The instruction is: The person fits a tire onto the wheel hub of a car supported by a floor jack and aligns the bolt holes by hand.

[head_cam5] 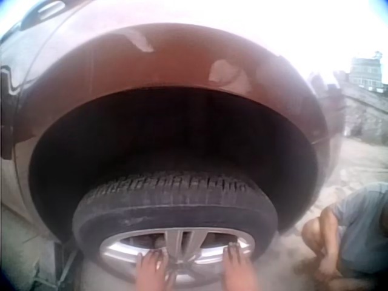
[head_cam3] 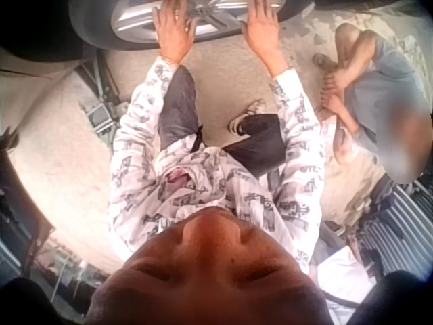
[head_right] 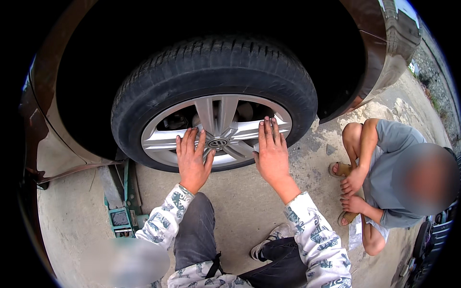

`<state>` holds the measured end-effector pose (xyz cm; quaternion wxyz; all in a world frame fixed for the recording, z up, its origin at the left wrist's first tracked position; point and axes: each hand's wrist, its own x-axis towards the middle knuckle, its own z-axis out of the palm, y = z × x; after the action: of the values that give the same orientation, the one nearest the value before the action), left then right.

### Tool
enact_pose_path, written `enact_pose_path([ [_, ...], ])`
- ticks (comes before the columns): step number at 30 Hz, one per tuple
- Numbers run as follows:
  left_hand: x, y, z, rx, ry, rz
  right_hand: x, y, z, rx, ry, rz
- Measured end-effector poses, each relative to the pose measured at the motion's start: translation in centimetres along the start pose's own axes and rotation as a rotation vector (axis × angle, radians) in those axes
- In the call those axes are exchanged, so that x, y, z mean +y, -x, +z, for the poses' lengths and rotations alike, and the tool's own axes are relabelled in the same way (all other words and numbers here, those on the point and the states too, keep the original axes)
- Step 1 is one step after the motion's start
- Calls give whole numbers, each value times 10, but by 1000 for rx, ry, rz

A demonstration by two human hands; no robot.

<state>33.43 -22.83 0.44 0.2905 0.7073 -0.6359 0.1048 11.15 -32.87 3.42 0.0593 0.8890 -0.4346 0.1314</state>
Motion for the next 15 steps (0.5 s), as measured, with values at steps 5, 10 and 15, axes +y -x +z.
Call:
enact_pose_path([
  [5,-2,60,-20,-291,226,25,-3,3,1,-1,-34,-7],
  [10,-38,206,-42,-639,511,-293,-1,2,-2,26,-1,22],
  [15,-14,298,-108,-549,659,-676,-15,2,9,64,-32,81],
])
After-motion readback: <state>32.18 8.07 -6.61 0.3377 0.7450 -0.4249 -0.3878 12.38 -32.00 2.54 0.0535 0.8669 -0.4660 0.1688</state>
